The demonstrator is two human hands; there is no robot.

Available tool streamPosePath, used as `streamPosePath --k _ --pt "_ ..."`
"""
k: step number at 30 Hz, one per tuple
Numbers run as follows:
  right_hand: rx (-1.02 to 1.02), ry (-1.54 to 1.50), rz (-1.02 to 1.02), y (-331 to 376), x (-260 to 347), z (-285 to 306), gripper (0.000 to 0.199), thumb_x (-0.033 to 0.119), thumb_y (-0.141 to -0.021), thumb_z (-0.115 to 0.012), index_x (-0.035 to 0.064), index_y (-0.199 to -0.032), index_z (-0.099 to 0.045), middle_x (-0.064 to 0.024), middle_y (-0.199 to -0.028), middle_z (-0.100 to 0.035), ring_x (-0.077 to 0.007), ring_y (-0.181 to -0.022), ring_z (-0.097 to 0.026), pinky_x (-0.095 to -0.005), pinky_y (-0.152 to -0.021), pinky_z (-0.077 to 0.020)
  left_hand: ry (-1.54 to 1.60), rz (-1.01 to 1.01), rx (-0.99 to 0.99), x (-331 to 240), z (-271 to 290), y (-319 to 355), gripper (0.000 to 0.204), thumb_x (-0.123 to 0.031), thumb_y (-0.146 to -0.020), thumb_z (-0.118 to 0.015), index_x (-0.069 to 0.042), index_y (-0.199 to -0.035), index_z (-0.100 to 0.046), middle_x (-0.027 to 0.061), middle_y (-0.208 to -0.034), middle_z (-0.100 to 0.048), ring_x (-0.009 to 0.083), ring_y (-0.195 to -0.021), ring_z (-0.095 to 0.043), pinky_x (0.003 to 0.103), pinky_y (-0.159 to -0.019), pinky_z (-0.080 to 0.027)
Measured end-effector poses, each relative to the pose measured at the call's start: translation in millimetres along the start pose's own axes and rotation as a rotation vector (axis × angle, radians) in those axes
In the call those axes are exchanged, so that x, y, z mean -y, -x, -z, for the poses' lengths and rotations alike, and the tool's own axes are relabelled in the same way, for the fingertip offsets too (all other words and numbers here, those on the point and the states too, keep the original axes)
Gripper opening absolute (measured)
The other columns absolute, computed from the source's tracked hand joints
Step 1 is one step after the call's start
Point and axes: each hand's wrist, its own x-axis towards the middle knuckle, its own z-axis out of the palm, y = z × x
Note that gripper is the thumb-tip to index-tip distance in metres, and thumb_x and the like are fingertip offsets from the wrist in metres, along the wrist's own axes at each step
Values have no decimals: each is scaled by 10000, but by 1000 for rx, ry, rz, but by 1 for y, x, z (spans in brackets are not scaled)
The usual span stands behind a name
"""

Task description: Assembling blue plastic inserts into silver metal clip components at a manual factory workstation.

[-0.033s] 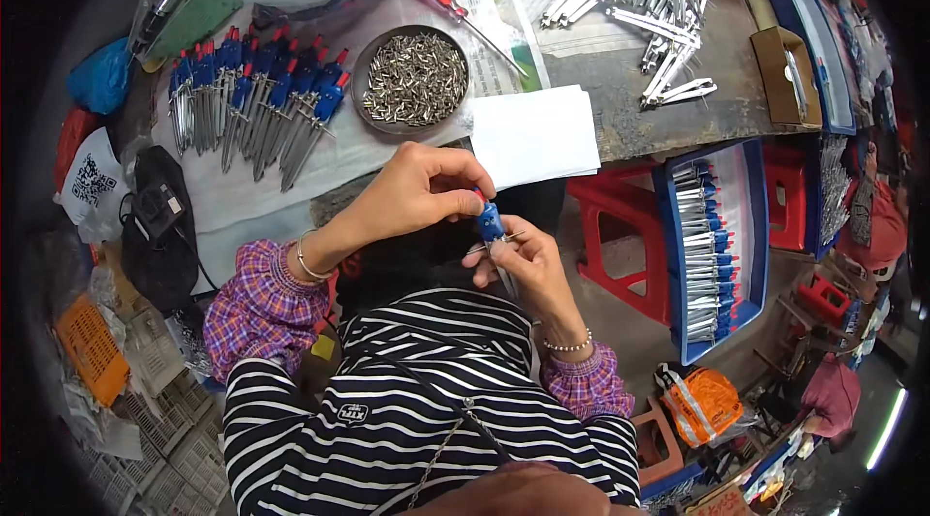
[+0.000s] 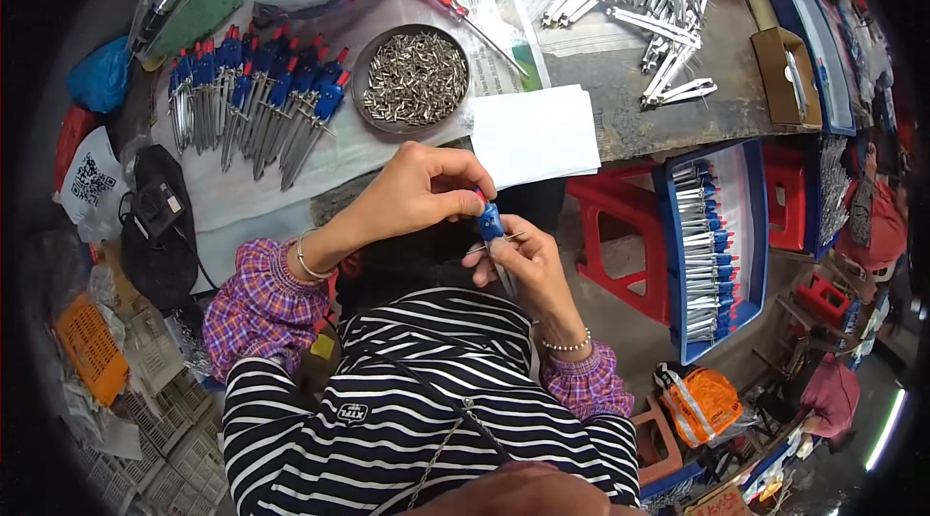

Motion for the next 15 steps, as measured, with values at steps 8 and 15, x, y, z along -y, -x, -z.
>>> streamPosePath --k 8,15 --pt "-113 97 67 3 -4 -8 300 124 -889 -584 -41 -1136 -539 -129 -850 -652 -132 -690 -632 -233 -623 -528 -117 -54 7 -4 -2 2 118 8 -765 -650 21 -881 -663 57 -772 -655 68 -643 -588 189 -560 -470" --pt "-183 206 167 6 -5 -12 239 97 -897 -546 -55 -1081 -557 -123 -824 -635 -133 -609 -608 -221 -556 -494 -210 -120 37 -3 -5 1 132 -6 -735 -679 5 -866 -671 36 -733 -657 53 -631 -577 190 -557 -456"
